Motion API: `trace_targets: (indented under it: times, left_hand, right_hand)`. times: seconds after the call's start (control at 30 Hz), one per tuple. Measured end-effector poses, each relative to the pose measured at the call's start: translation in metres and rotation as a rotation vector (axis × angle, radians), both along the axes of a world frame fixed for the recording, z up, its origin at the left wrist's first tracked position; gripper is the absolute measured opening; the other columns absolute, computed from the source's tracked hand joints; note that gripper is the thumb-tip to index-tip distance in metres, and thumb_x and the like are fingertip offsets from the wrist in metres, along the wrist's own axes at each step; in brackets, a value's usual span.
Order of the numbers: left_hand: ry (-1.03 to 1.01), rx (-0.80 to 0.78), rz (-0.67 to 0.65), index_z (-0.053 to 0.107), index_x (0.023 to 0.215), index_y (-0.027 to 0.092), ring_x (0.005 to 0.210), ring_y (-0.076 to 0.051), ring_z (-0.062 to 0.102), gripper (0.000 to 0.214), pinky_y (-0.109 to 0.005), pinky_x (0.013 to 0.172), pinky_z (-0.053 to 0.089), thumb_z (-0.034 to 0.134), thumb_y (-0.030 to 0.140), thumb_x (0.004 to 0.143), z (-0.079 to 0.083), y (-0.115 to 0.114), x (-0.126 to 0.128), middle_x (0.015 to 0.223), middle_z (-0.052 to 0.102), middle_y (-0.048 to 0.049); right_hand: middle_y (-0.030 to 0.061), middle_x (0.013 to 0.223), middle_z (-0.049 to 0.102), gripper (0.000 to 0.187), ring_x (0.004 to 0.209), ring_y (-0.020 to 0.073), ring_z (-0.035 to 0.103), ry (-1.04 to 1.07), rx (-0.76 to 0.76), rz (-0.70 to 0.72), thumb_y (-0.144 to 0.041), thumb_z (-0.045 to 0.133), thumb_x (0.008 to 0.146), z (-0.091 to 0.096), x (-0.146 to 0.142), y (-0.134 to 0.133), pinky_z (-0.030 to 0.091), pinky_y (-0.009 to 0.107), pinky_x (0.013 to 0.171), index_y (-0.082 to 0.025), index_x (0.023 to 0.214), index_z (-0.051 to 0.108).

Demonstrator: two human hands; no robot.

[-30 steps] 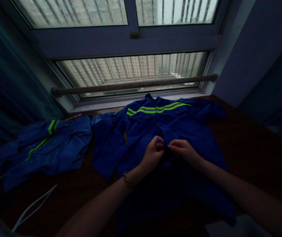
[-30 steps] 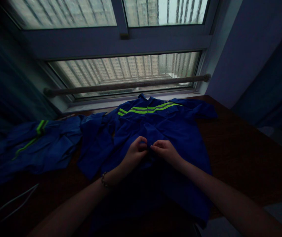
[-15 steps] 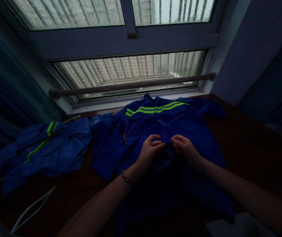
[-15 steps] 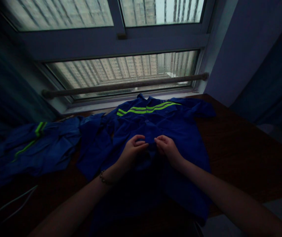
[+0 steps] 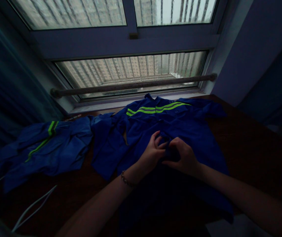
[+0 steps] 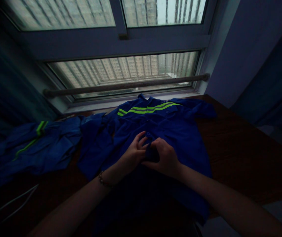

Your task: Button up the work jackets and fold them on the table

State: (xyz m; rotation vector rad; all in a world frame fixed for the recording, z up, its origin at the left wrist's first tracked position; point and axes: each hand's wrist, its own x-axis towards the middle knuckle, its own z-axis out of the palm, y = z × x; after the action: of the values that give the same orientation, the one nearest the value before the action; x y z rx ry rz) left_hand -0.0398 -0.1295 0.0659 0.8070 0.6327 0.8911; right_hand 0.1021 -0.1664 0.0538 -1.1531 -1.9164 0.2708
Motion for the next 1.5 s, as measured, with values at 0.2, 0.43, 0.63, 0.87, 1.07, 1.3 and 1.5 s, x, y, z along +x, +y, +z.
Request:
trace_targets:
  times: [0.2,0.43,0.63,0.87,1.07,1.3,1.5]
  left_hand:
    - [0.097,0.008,0.007,0.031,0.116,0.029,0.093,-0.017,0.055,0.077,-0.025,0.067,0.05,0.066,0.001,0.053,0.008,-0.003,-0.001,0.128,0.034,-0.0082]
    - [0.282,0.009,0.112,0.037,0.105,0.02,0.084,-0.017,0.058,0.053,-0.033,0.068,0.051,0.064,0.01,0.061,0.001,0.008,-0.004,0.116,0.043,-0.0105]
    - [0.813,0.455,0.088,0.042,0.087,0.017,0.066,-0.011,0.054,0.026,-0.024,0.059,0.046,0.058,0.015,0.066,-0.011,0.007,-0.007,0.085,0.053,-0.0021]
    - [1.359,1.049,-0.224,0.051,0.092,0.017,0.078,-0.018,0.056,0.017,-0.029,0.069,0.043,0.048,0.023,0.076,-0.022,-0.004,-0.008,0.094,0.054,-0.0075]
    - [1.369,1.037,-0.275,0.053,0.097,0.021,0.079,-0.018,0.058,0.02,-0.026,0.068,0.042,0.048,0.026,0.078,-0.03,0.003,-0.005,0.09,0.059,-0.0051]
    - [1.088,0.822,-0.269,0.058,0.073,0.017,0.066,-0.014,0.058,0.007,-0.022,0.058,0.041,0.054,0.021,0.069,-0.03,0.014,-0.011,0.075,0.063,-0.002]
    - [0.636,0.342,-0.345,0.05,0.073,0.014,0.047,-0.011,0.056,0.017,-0.021,0.046,0.043,0.059,0.028,0.068,0.007,0.009,-0.012,0.06,0.06,-0.0001]
  right_hand:
    - [0.0022,0.077,0.055,0.009,0.071,0.0134,0.051,0.174,-0.137,0.066,-0.023,0.055,0.073,0.004,0.001,0.001,0.04,0.025,0.064,-0.019,0.081,0.054]
    - [-0.0014,0.069,0.059,0.021,0.061,0.0125,0.056,1.047,-0.536,-0.111,-0.032,0.066,0.065,0.01,0.021,0.024,0.045,0.024,0.059,-0.017,0.077,0.056]
    - [0.002,0.074,0.064,0.017,0.069,0.0154,0.061,1.428,-0.713,-0.135,-0.018,0.067,0.063,0.011,0.042,0.044,0.05,0.026,0.066,-0.016,0.075,0.056]
    - [0.0037,0.074,0.065,0.005,0.071,0.0156,0.061,1.398,-0.887,0.045,-0.019,0.06,0.069,0.013,0.041,0.042,0.05,0.026,0.069,-0.015,0.072,0.059]
    - [0.001,0.07,0.063,0.01,0.061,0.0106,0.058,1.297,-0.899,0.217,-0.023,0.063,0.068,0.013,0.037,0.036,0.046,0.022,0.062,-0.014,0.067,0.059]
    - [0.0003,0.064,0.061,0.015,0.056,0.0083,0.054,1.206,-0.889,0.217,-0.028,0.067,0.066,0.014,0.033,0.032,0.044,0.02,0.06,-0.014,0.067,0.062]
    - [0.0018,0.063,0.06,0.021,0.053,0.0097,0.052,0.994,-0.848,0.153,-0.035,0.066,0.065,0.017,0.029,0.025,0.039,0.021,0.052,-0.014,0.07,0.065]
